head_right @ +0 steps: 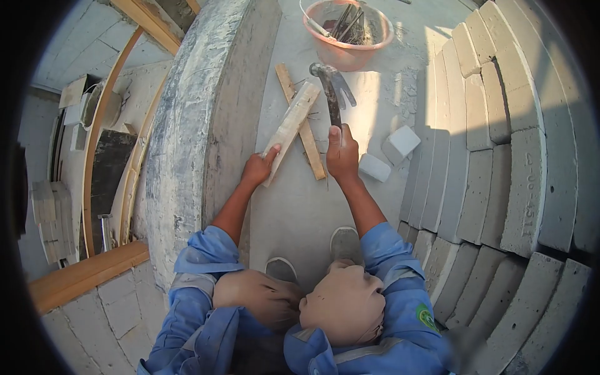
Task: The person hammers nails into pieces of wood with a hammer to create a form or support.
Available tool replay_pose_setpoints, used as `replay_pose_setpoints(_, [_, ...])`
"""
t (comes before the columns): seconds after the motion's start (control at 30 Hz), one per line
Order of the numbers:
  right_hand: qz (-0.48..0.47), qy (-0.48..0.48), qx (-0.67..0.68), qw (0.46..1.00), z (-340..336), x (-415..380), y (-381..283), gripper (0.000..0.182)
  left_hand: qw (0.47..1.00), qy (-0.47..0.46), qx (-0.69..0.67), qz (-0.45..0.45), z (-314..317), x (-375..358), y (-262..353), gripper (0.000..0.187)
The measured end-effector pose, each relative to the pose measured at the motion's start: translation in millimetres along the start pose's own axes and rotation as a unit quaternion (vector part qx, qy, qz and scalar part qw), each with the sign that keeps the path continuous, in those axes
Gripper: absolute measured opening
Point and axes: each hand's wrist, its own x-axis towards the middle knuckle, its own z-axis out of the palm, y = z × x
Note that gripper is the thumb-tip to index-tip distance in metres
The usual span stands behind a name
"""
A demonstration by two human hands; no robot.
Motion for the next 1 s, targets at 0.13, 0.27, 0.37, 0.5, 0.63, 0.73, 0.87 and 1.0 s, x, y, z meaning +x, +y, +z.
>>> replay_pose_setpoints(0.13, [0.112,-0.083,-0.119,0.983,19,-7,40,0.061,0.999,0.029,-0.004,0.035,2,-1,3,0.09])
replay_pose_setpoints(0.27, [0.059,-0.078,0.043,0.994,-9,-11,-21,0.056,1.0,-0.005,-0.022,0.001,1,-12,-8,0.092])
replay_pose_setpoints(0.37, [-0.015,-0.017,0.179,0.984,-21,-3,-51,0.053,1.0,-0.001,-0.012,-0.001,2,-10,-9,0.093])
replay_pose_setpoints(0.5, [-0.049,0.01,0.168,0.985,-6,-10,0,0.06,1.0,0.003,-0.021,-0.008,6,-10,-11,0.095])
replay_pose_setpoints(0.63, [0.133,-0.145,-0.148,0.969,14,-14,46,0.073,1.0,0.02,-0.005,-0.007,4,-8,-11,0.097])
replay_pose_setpoints(0.73, [0.171,-0.147,-0.037,0.974,2,-24,18,0.073,1.0,0.019,-0.02,0.011,9,-8,-19,0.095])
replay_pose_setpoints(0.87, [0.053,-0.036,0.158,0.985,-9,-10,-24,0.052,1.0,-0.01,-0.01,-0.026,2,-14,-14,0.099])
replay_pose_setpoints(1.0, [0.007,0.001,0.207,0.978,-4,-6,-17,0.048,1.0,0.02,-0.014,0.0,8,-11,-17,0.099])
